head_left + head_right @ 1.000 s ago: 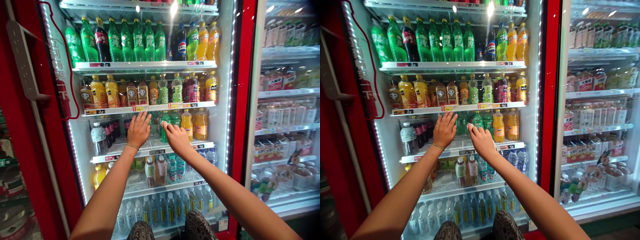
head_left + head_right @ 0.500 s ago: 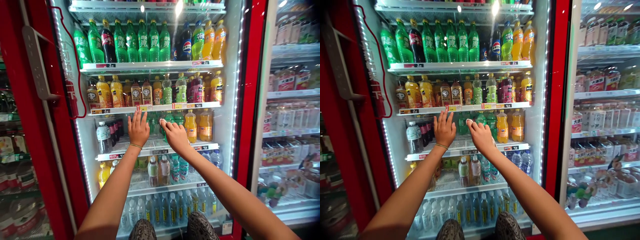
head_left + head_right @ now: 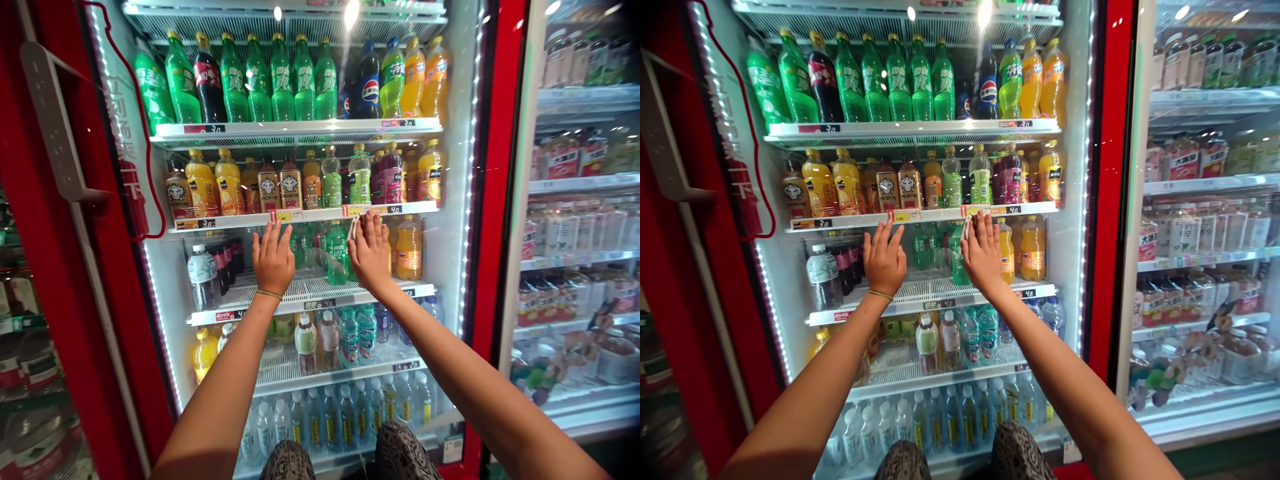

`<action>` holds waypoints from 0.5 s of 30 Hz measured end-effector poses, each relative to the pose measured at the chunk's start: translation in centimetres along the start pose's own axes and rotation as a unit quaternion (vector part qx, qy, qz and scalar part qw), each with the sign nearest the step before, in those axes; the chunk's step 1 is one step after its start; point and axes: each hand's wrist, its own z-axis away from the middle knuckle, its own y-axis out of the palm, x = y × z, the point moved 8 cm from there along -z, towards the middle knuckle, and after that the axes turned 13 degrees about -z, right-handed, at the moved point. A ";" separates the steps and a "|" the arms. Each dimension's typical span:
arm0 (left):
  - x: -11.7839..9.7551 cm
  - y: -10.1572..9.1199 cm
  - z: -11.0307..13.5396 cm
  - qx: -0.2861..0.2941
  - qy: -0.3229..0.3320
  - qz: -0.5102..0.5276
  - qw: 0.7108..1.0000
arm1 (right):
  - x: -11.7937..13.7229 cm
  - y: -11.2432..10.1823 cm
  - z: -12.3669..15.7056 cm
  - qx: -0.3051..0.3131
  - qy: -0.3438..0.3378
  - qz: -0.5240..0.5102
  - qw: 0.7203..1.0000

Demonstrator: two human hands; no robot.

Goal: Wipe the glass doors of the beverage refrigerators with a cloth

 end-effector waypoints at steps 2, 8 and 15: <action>0.2 0.0 0.0 -0.004 -0.004 0.006 1.000 | 2.8 1.7 -1.1 0.018 -0.016 -0.017 1.000; 0.4 -0.6 -0.1 -0.037 -0.007 0.013 0.999 | 10.5 5.2 2.9 0.118 -0.221 -0.049 0.967; -0.3 -0.5 0.1 -0.030 0.018 -0.014 0.999 | -1.1 0.8 2.3 0.099 -0.104 0.020 0.989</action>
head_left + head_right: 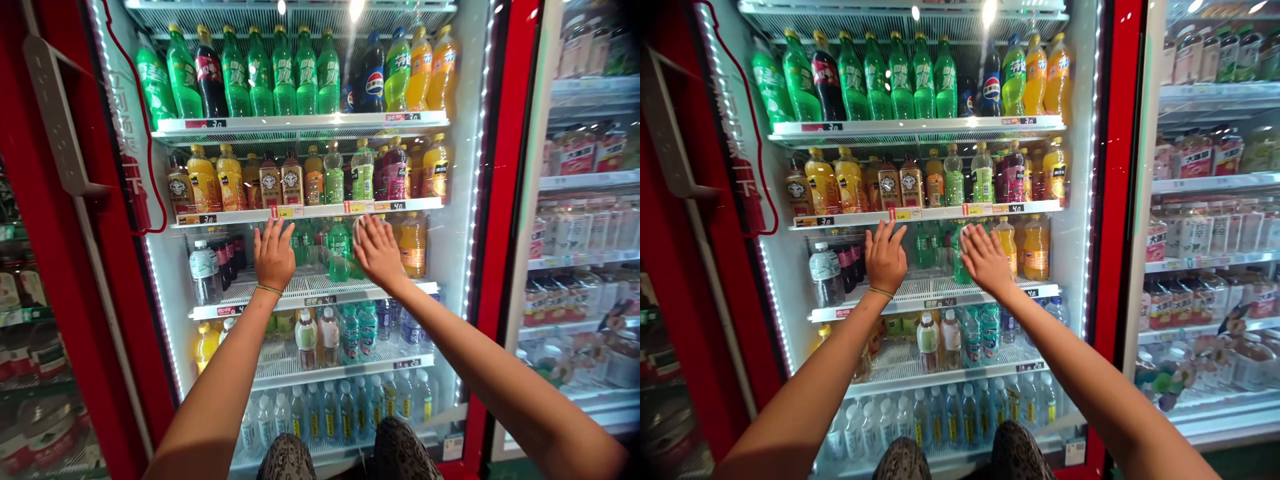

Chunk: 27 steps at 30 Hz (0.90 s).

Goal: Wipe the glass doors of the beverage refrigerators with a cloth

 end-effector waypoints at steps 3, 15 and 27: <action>-0.1 0.1 0.0 0.003 0.003 -0.003 1.000 | -2.4 -1.6 -2.7 -0.044 0.109 0.021 0.993; -0.2 0.3 0.0 0.024 0.017 -0.018 0.999 | 6.3 3.0 3.9 0.094 -0.221 -0.054 0.969; -1.3 1.1 0.0 0.073 0.060 -0.019 0.995 | 4.9 0.5 -4.9 -0.020 -0.025 -0.020 0.999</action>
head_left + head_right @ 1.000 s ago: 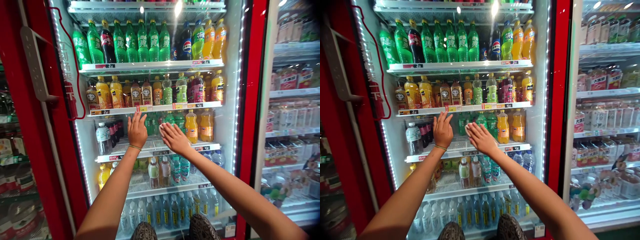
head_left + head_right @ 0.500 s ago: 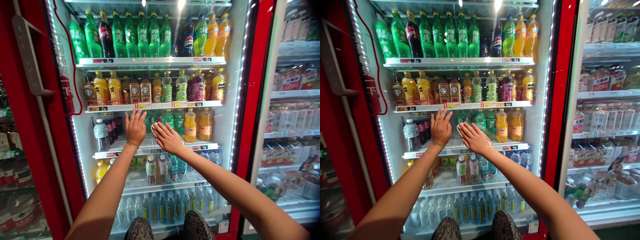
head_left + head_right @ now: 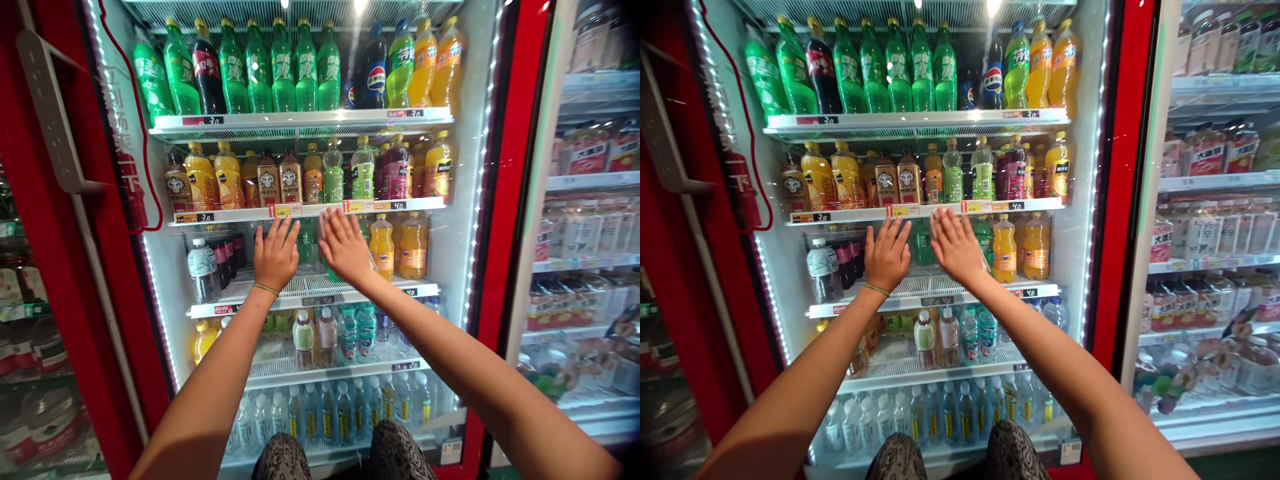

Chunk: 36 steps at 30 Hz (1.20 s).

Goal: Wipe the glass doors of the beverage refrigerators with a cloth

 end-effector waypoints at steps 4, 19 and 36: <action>0.1 -0.1 0.0 -0.002 0.001 0.003 1.000 | 4.6 2.5 5.7 0.078 -0.176 -0.030 0.981; -4.9 0.0 -0.3 -0.038 0.080 0.002 0.996 | -22.7 -8.2 8.7 -0.071 0.176 0.086 0.978; -9.4 1.4 -0.6 0.007 0.113 0.051 0.992 | -21.7 -5.7 19.4 -0.144 0.350 0.075 0.923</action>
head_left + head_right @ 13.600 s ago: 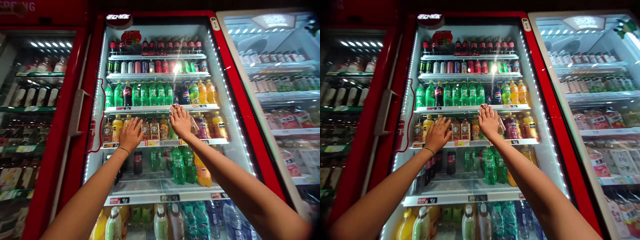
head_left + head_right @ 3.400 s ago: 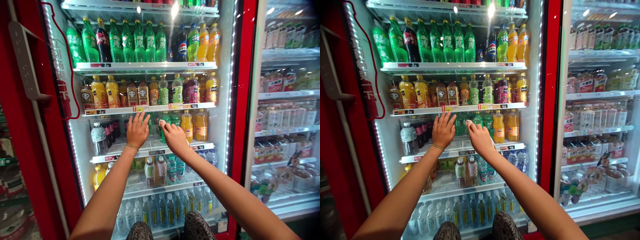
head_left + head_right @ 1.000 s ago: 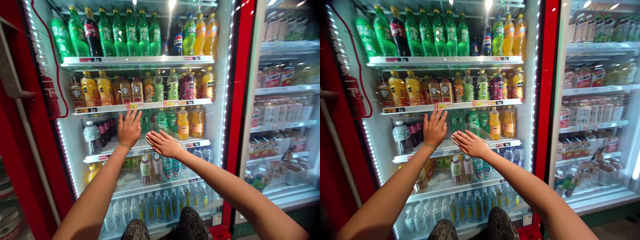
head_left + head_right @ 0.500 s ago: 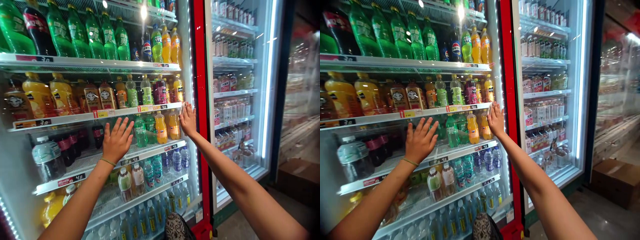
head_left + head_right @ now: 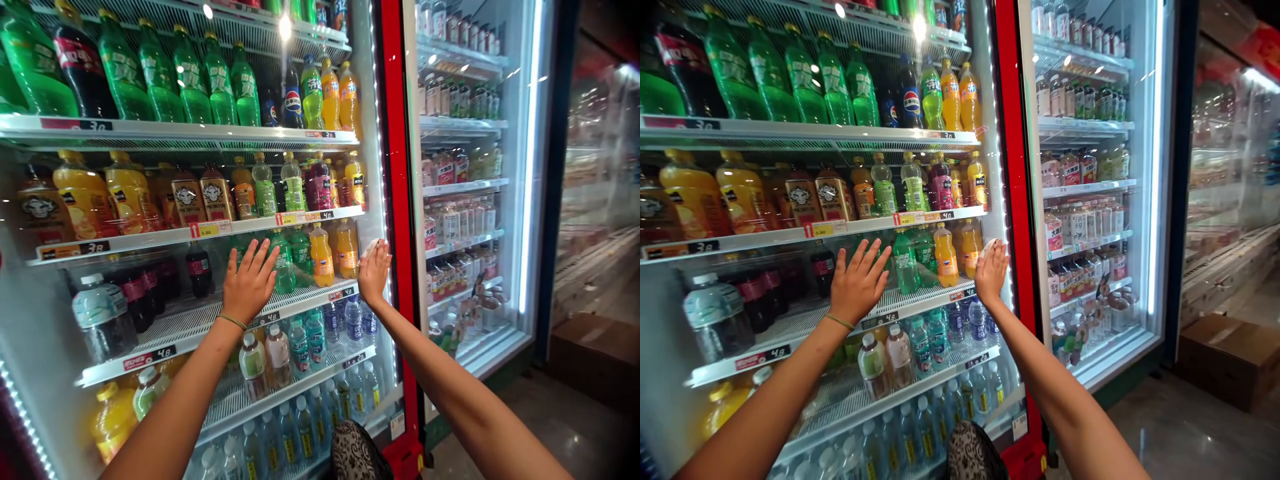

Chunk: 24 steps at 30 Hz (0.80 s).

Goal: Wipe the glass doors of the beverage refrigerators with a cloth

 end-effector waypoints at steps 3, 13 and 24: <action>1.7 -0.6 1.1 0.007 -0.012 -0.011 1.000 | 5.4 1.1 0.7 0.019 -0.045 0.001 0.999; 12.9 -4.5 7.4 0.058 -0.115 -0.093 0.987 | 27.9 5.0 1.2 0.099 -0.225 -0.097 0.964; 26.7 -13.1 16.1 0.066 -0.193 -0.200 0.958 | 53.4 9.4 6.8 0.205 -0.439 -0.269 0.832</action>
